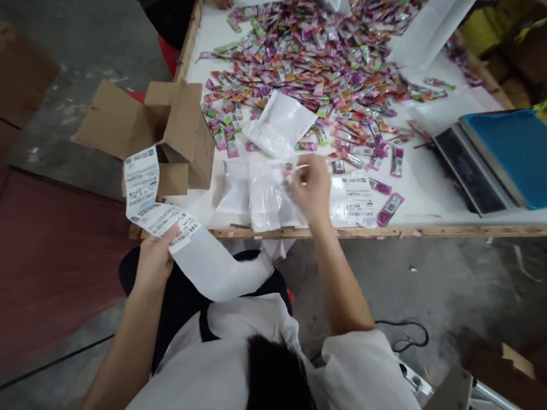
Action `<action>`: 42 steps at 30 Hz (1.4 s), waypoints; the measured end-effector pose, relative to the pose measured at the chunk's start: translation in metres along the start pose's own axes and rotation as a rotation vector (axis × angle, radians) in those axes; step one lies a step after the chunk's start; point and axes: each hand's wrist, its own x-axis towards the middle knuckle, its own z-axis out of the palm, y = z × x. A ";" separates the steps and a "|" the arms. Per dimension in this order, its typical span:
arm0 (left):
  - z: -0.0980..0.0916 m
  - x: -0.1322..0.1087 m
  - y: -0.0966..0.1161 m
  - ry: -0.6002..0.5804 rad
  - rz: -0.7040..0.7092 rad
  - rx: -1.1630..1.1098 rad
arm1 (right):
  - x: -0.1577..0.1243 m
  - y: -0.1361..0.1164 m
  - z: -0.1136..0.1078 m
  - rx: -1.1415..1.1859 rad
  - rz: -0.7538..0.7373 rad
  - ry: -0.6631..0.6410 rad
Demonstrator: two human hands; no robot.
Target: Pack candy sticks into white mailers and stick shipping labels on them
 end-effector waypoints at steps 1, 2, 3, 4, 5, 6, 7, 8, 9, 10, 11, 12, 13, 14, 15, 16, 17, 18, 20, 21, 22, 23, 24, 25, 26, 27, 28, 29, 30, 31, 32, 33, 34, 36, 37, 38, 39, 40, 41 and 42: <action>-0.001 -0.003 0.002 -0.012 0.013 -0.003 | -0.002 0.008 0.012 -0.146 0.024 -0.090; -0.002 -0.006 0.003 -0.019 0.025 -0.004 | -0.006 0.013 0.021 -0.309 0.057 -0.122; -0.002 -0.008 0.004 -0.022 0.035 -0.007 | -0.011 0.015 0.027 -0.445 0.088 -0.124; -0.003 -0.011 0.005 -0.019 0.043 -0.011 | -0.017 0.015 0.030 -0.559 0.105 -0.106; -0.003 -0.012 0.006 -0.017 0.046 -0.016 | -0.023 0.014 0.031 -0.644 0.110 -0.069; -0.003 -0.014 0.006 -0.017 0.043 -0.019 | -0.030 0.013 0.030 -0.702 0.098 -0.036; -0.003 -0.015 0.006 -0.021 0.037 -0.020 | -0.036 0.013 0.029 -0.734 0.061 -0.031; -0.003 -0.016 0.006 -0.028 0.033 -0.020 | -0.042 0.013 0.029 -0.747 -0.007 -0.064; -0.002 -0.016 0.006 -0.037 0.031 -0.022 | -0.048 0.014 0.029 -0.746 -0.093 -0.133; -0.001 -0.016 0.006 -0.044 0.030 -0.023 | -0.052 0.016 0.031 -0.740 -0.182 -0.220; 0.001 -0.017 0.006 -0.050 0.030 -0.024 | -0.054 0.019 0.034 -0.735 -0.254 -0.304; 0.003 -0.017 0.007 -0.052 0.028 -0.024 | -0.054 0.023 0.038 -0.734 -0.297 -0.366; 0.005 -0.018 0.007 -0.051 0.023 -0.022 | -0.053 0.026 0.042 -0.739 -0.312 -0.399; 0.007 -0.018 0.008 -0.048 0.018 -0.019 | -0.050 0.029 0.045 -0.746 -0.304 -0.406; 0.009 -0.019 0.010 -0.049 0.012 -0.014 | -0.046 0.031 0.048 -0.750 -0.286 -0.402; 0.010 -0.019 0.011 -0.048 0.004 -0.009 | -0.041 0.032 0.050 -0.749 -0.268 -0.395; 0.010 -0.019 0.011 -0.042 -0.006 -0.004 | -0.037 0.031 0.050 -0.744 -0.254 -0.393; 0.010 -0.018 0.012 -0.031 -0.016 0.001 | -0.032 0.030 0.049 -0.739 -0.245 -0.398; 0.010 -0.017 0.012 -0.010 -0.035 0.004 | -0.019 0.024 0.046 -0.727 -0.222 -0.444; 0.009 -0.015 0.012 -0.003 -0.042 0.001 | -0.011 0.021 0.044 -0.718 -0.202 -0.488; 0.009 -0.014 0.011 -0.001 -0.047 -0.003 | 0.000 0.019 0.042 -0.702 -0.172 -0.539; 0.009 -0.013 0.011 -0.005 -0.053 -0.005 | 0.013 0.018 0.042 -0.678 -0.133 -0.577; 0.009 -0.012 0.010 -0.011 -0.059 -0.005 | 0.027 0.019 0.044 -0.653 -0.090 -0.583; 0.010 -0.012 0.010 -0.016 -0.063 -0.004 | 0.043 0.021 0.049 -0.633 -0.048 -0.553; 0.010 -0.011 0.010 -0.022 -0.065 -0.001 | 0.058 0.025 0.057 -0.620 -0.011 -0.498; 0.011 -0.011 0.010 -0.025 -0.065 0.004 | 0.072 0.031 0.066 -0.618 0.025 -0.440; 0.011 -0.012 0.010 -0.027 -0.062 0.009 | 0.085 0.037 0.077 -0.626 0.052 -0.397; 0.010 -0.012 0.011 -0.030 -0.057 0.013 | 0.096 0.045 0.088 -0.639 0.071 -0.380; 0.009 -0.012 0.012 -0.031 -0.051 0.018 | 0.106 0.052 0.098 -0.644 0.084 -0.386; 0.008 -0.013 0.013 -0.025 -0.046 0.023 | 0.116 0.058 0.105 -0.638 0.091 -0.402; 0.006 -0.013 0.015 -0.016 -0.043 0.027 | 0.124 0.062 0.108 -0.620 0.093 -0.411; 0.004 -0.013 0.015 -0.003 -0.042 0.031 | 0.131 0.063 0.107 -0.592 0.090 -0.400; 0.002 -0.013 0.016 0.007 -0.045 0.033 | 0.137 0.060 0.102 -0.561 0.084 -0.372; -0.001 -0.013 0.016 0.019 -0.056 0.035 | 0.136 0.041 0.085 -0.517 0.055 -0.278; -0.002 -0.013 0.015 0.020 -0.060 0.036 | 0.128 0.025 0.075 -0.508 0.021 -0.227; -0.001 -0.013 0.015 0.018 -0.063 0.037 | 0.115 0.007 0.066 -0.507 -0.020 -0.192; 0.000 -0.013 0.015 0.016 -0.065 0.037 | 0.095 -0.014 0.059 -0.513 -0.063 -0.180; 0.001 -0.014 0.014 0.008 -0.063 0.037 | 0.071 -0.034 0.054 -0.526 -0.094 -0.210; 0.002 -0.014 0.015 -0.007 -0.057 0.038 | 0.045 -0.054 0.052 -0.557 -0.096 -0.284; 0.003 -0.016 0.016 -0.033 -0.047 0.043 | 0.018 -0.070 0.053 -0.597 -0.082 -0.393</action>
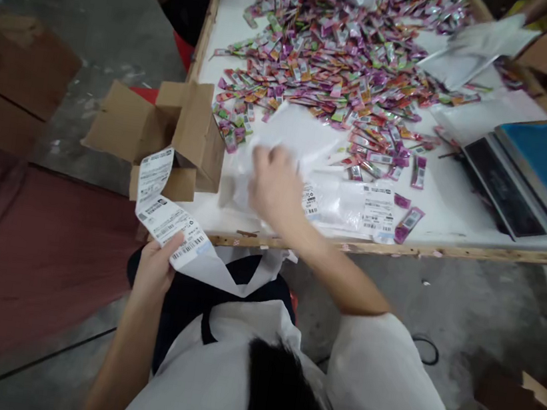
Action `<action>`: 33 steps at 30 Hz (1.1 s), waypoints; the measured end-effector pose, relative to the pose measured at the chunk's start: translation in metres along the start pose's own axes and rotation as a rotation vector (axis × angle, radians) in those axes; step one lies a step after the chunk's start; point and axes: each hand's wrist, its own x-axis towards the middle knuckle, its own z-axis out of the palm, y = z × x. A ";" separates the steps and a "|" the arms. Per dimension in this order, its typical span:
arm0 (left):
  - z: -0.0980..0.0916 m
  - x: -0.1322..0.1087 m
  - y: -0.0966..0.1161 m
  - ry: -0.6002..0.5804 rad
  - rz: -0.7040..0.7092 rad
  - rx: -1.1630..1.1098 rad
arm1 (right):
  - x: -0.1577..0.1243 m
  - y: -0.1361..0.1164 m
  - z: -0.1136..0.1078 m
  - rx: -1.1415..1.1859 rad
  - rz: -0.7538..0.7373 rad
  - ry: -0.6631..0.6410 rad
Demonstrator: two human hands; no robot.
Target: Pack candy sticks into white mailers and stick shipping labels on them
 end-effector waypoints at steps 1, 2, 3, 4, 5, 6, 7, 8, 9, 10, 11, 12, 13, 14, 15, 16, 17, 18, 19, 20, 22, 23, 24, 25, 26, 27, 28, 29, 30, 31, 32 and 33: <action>0.000 -0.002 0.001 -0.036 0.017 0.013 | -0.023 -0.016 0.003 -0.023 -0.019 -0.136; 0.000 -0.005 0.003 -0.080 0.038 0.036 | -0.041 -0.027 0.007 -0.029 -0.028 -0.248; -0.002 -0.008 0.004 -0.128 0.061 0.070 | -0.055 -0.035 0.012 -0.015 -0.037 -0.319; -0.004 -0.012 0.006 -0.175 0.086 0.113 | -0.065 -0.039 0.016 0.027 -0.043 -0.337; -0.006 -0.017 0.007 -0.220 0.110 0.160 | -0.071 -0.041 0.019 0.101 -0.050 -0.302; -0.009 -0.022 0.008 -0.261 0.130 0.203 | -0.073 -0.042 0.021 0.210 -0.065 -0.235; -0.011 -0.027 0.009 -0.299 0.142 0.240 | -0.074 -0.042 0.022 0.348 -0.094 -0.163; -0.013 -0.032 0.009 -0.332 0.142 0.270 | -0.073 -0.043 0.022 0.504 -0.136 -0.110; -0.015 -0.035 0.009 -0.363 0.132 0.294 | -0.073 -0.046 0.022 0.657 -0.179 -0.074; -0.016 -0.037 0.008 -0.391 0.112 0.306 | -0.073 -0.050 0.022 0.786 -0.225 -0.050; -0.018 -0.037 0.008 -0.413 0.088 0.297 | -0.074 -0.054 0.023 0.877 -0.279 -0.036; -0.019 -0.036 0.008 -0.431 0.063 0.261 | -0.076 -0.058 0.023 0.925 -0.343 -0.030; -0.021 -0.032 0.009 -0.441 0.041 0.198 | -0.079 -0.061 0.023 0.941 -0.422 -0.030; -0.022 -0.028 0.010 -0.433 0.024 0.114 | -0.082 -0.063 0.022 0.935 -0.512 -0.035; -0.022 -0.024 0.011 -0.413 0.007 0.032 | -0.086 -0.064 0.022 0.918 -0.607 -0.039; -0.022 -0.019 0.014 -0.388 -0.015 -0.028 | -0.091 -0.064 0.021 0.898 -0.690 -0.035; -0.021 -0.016 0.016 -0.361 -0.041 -0.054 | -0.096 -0.063 0.019 0.880 -0.746 -0.009; -0.019 -0.014 0.018 -0.335 -0.065 -0.056 | -0.100 -0.062 0.018 0.860 -0.769 0.039; -0.016 -0.013 0.019 -0.315 -0.083 -0.047 | -0.105 -0.061 0.017 0.836 -0.768 0.093; -0.013 -0.013 0.020 -0.304 -0.093 -0.039 | -0.109 -0.059 0.017 0.810 -0.754 0.149; -0.005 -0.016 0.020 -0.273 -0.082 -0.057 | -0.116 -0.058 0.018 0.761 -0.714 0.231; -0.001 -0.017 0.019 -0.247 -0.068 -0.073 | -0.118 -0.058 0.019 0.746 -0.691 0.257; 0.001 -0.018 0.018 -0.218 -0.056 -0.086 | -0.121 -0.057 0.021 0.742 -0.669 0.273; 0.003 -0.019 0.016 -0.190 -0.045 -0.094 | -0.122 -0.057 0.023 0.751 -0.649 0.285; 0.005 -0.019 0.014 -0.165 -0.034 -0.101 | -0.124 -0.057 0.025 0.767 -0.622 0.287; 0.005 -0.018 0.013 -0.147 -0.027 -0.106 | -0.124 -0.057 0.027 0.786 -0.588 0.277; 0.006 -0.018 0.011 -0.137 -0.021 -0.111 | -0.124 -0.057 0.029 0.806 -0.550 0.261; 0.006 -0.017 0.010 -0.131 -0.017 -0.114 | -0.124 -0.057 0.031 0.822 -0.514 0.243; 0.006 -0.016 0.009 -0.126 -0.013 -0.115 | -0.123 -0.057 0.032 0.837 -0.485 0.222; 0.006 -0.016 0.008 -0.118 -0.009 -0.115 | -0.122 -0.057 0.033 0.849 -0.469 0.198; 0.006 -0.015 0.007 -0.107 -0.005 -0.115 | -0.120 -0.057 0.034 0.857 -0.471 0.177; 0.006 -0.014 0.007 -0.097 0.000 -0.113 | -0.119 -0.057 0.035 0.860 -0.488 0.161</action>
